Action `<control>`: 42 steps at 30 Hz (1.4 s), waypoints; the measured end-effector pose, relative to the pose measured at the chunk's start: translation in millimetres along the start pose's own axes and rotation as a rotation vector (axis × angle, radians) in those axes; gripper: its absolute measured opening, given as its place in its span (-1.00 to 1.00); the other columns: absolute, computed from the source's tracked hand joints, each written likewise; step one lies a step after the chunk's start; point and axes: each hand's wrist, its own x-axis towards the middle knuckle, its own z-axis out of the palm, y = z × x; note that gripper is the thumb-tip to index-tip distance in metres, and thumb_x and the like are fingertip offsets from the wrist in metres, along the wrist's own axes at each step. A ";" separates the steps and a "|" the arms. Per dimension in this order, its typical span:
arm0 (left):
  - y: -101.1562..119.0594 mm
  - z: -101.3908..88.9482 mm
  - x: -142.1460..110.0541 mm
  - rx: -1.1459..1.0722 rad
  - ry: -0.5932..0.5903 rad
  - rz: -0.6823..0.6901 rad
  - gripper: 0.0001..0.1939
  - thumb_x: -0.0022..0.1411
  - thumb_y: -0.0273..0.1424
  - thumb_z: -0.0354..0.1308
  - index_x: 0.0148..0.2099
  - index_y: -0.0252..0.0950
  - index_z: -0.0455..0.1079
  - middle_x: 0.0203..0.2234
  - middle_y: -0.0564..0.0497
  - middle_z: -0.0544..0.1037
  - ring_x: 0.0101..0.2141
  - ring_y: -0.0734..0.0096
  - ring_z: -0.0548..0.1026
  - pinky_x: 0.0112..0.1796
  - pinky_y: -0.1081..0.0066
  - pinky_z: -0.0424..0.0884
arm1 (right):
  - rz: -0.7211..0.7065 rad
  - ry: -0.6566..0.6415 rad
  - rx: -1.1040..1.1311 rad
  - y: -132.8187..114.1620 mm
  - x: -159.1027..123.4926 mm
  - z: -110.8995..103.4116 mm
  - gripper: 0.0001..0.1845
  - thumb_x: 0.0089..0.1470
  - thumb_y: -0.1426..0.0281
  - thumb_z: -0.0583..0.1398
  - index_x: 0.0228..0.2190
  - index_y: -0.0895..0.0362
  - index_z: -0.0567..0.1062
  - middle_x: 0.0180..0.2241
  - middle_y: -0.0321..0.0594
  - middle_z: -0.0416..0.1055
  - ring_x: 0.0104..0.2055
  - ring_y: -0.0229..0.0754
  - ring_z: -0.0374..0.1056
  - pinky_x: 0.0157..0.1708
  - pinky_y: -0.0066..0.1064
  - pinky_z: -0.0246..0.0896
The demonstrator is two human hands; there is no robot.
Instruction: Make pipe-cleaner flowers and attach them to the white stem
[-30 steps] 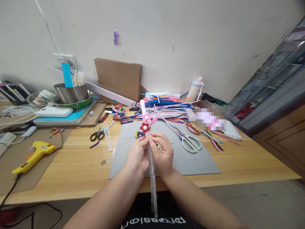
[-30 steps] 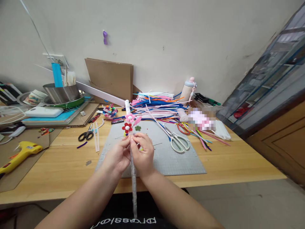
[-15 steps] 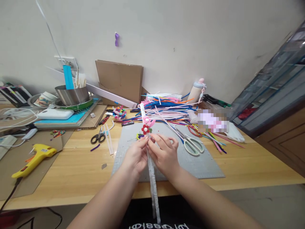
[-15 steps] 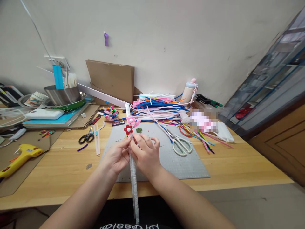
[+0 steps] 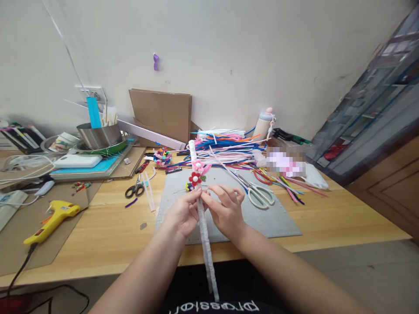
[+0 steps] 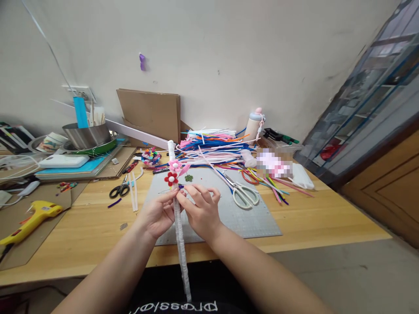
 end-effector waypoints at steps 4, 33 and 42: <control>10.0 5.2 -8.8 0.047 -0.016 0.086 -0.85 0.13 -0.64 0.04 -0.43 -0.43 0.40 -0.57 0.00 0.50 -0.55 0.54 0.49 -0.43 0.56 0.46 | -0.085 0.103 0.150 6.4 -5.1 -11.2 -0.70 0.02 0.53 0.10 -0.27 -0.10 0.45 -0.18 -0.34 0.41 -0.11 -0.17 0.28 -0.02 -0.17 -0.14; 69.4 -60.9 -5.5 0.208 -0.090 -0.057 -0.97 0.06 -0.61 0.15 -0.41 -0.45 0.39 -0.51 0.02 0.44 -0.56 0.64 0.41 -0.41 0.55 0.44 | 0.355 -0.584 0.205 146.1 83.5 168.6 -0.92 -0.06 0.49 0.15 -0.51 0.12 0.45 -0.32 -0.16 0.44 -0.16 -0.07 0.25 -0.12 -0.19 -0.03; 67.9 -59.3 -1.0 0.174 -0.149 -0.099 -0.98 0.06 -0.61 0.15 -0.38 -0.49 0.40 -0.52 0.02 0.38 -0.57 0.69 0.32 -0.50 0.63 0.34 | 0.466 -0.369 0.509 153.0 120.9 171.2 -0.79 0.03 0.45 0.00 -0.32 0.18 0.41 -0.48 -0.30 0.40 -0.43 -0.28 0.30 -0.35 -0.44 0.16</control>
